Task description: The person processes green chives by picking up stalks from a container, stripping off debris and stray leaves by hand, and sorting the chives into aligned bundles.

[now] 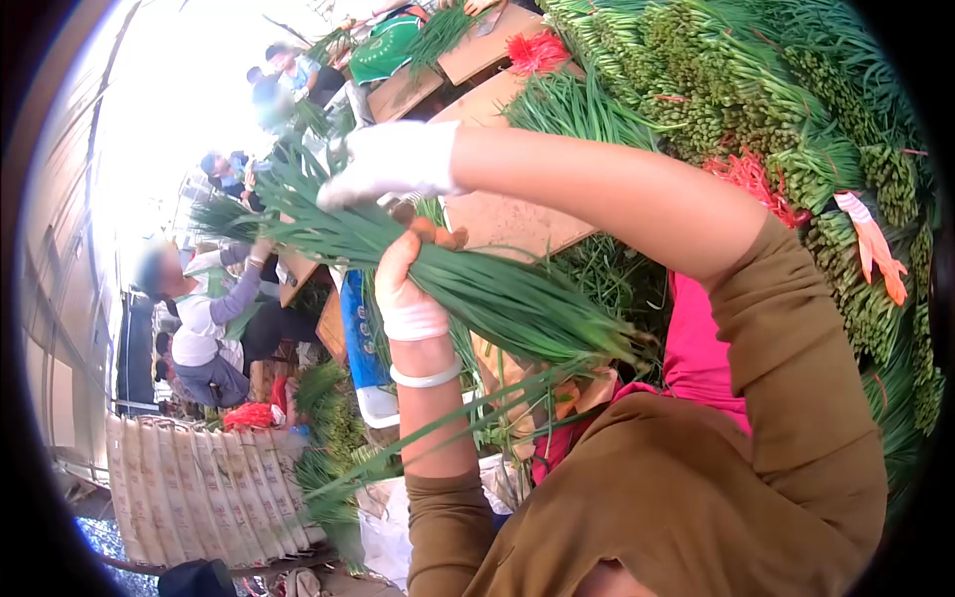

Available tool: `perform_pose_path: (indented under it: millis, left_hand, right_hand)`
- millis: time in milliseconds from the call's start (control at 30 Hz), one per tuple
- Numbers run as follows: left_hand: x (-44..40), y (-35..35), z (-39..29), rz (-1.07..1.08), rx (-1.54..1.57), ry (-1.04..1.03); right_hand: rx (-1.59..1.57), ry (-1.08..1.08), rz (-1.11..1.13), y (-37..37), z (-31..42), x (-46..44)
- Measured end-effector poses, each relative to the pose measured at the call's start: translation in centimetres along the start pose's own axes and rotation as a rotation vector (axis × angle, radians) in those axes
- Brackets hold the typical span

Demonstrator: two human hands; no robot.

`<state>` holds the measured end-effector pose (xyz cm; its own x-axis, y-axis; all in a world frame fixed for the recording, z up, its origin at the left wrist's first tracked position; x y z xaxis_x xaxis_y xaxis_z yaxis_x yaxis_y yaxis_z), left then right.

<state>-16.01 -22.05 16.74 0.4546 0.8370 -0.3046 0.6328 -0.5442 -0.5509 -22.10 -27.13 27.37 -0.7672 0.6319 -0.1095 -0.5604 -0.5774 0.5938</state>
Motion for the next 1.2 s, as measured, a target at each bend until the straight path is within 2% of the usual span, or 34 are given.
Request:
perform_pose_path:
  millis: [67,133,200,233,300,367,433,533,567,633,667,733,767,800,900,933,967,1033,1067,1200]
  left_hand:
    - [0.9,2.4,-0.4,-0.141,0.016,-0.052]
    - [2.1,5.2,-1.4,-0.309,-0.008,-0.128]
    - [2.6,7.6,-2.5,-0.377,-0.061,-0.190]
    - [2.8,8.4,-3.0,-0.411,-0.082,-0.219]
    - [2.7,8.8,-3.0,-0.472,-0.058,-0.247]
    - [2.1,9.0,-2.1,-0.526,-0.030,-0.256]
    - [1.2,7.5,-0.1,-0.537,-0.018,-0.191]
    - [0.8,3.7,2.8,-0.562,-0.005,-0.143]
    - [0.6,4.3,3.8,-0.502,0.023,-0.108]
    - [0.6,0.5,4.7,-0.363,0.019,-0.143]
    - [0.1,1.1,5.6,-0.219,-0.029,-0.116]
    - [0.2,-1.7,5.4,-0.186,0.078,-0.145]
    - [0.2,-2.8,5.4,-0.172,0.133,-0.156]
    - [-0.2,-3.2,5.3,-0.021,0.113,-0.170]
    - [1.1,-2.8,3.9,-0.187,0.220,-0.302]
    - [2.8,-2.3,2.3,-0.364,-0.498,-0.328]
    - [2.8,-1.9,2.6,-0.376,-0.270,-0.328]
    - [3.0,-2.1,3.2,-0.391,0.189,-0.317]
    - [3.6,-2.8,3.6,-0.459,0.234,-0.228]
    - [6.5,0.3,4.0,-0.485,0.179,-0.219]
  right_hand:
    - [-0.156,0.218,-0.224,2.0,-1.3,2.7]
    - [-0.213,0.257,-0.281,1.7,-3.6,7.6]
    - [0.132,0.009,-0.268,-0.1,-5.3,12.6]
    - [0.244,-0.087,-0.141,-2.2,-6.5,14.8]
    - [0.389,-0.034,-0.269,-5.7,-8.0,17.7]
    - [0.511,-0.114,-0.253,-9.3,-6.1,18.4]
    - [0.477,-0.046,-0.266,-11.9,-4.9,17.1]
    - [0.344,0.058,-0.474,-9.9,-4.0,14.9]
    - [0.294,0.104,-0.554,-8.8,-3.9,14.4]
    - [0.220,0.075,-0.598,-7.7,-5.4,12.7]
    - [0.236,0.096,-0.609,-7.0,-5.1,12.0]
    - [0.258,0.129,-0.620,-6.0,-4.4,10.6]
    - [0.310,0.165,-0.606,-5.7,-3.7,9.9]
    - [0.361,0.200,-0.595,-5.5,-2.9,9.4]
    - [0.418,0.253,-0.580,-6.4,-0.8,8.4]
    - [0.442,0.262,-0.597,-6.8,-0.7,7.7]
    - [0.472,0.274,-0.614,-6.9,-0.6,7.2]
    - [0.352,0.197,-0.476,-7.9,-1.7,5.1]
    - [0.295,0.161,-0.405,-8.6,-2.2,4.2]
    - [0.077,-0.011,-0.123,-11.6,-3.7,2.1]
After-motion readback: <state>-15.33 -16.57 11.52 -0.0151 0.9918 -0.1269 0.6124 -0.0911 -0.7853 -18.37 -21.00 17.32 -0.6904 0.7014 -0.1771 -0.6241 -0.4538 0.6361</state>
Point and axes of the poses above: each hand's wrist, its own x-axis away from the middle knuckle, its own y-axis out of the back of the hand, z = x × y, the point moved 9 cm from there along -x, towards the middle knuckle, and after that the axes turned 12 degrees about z, right-handed, at the moved point
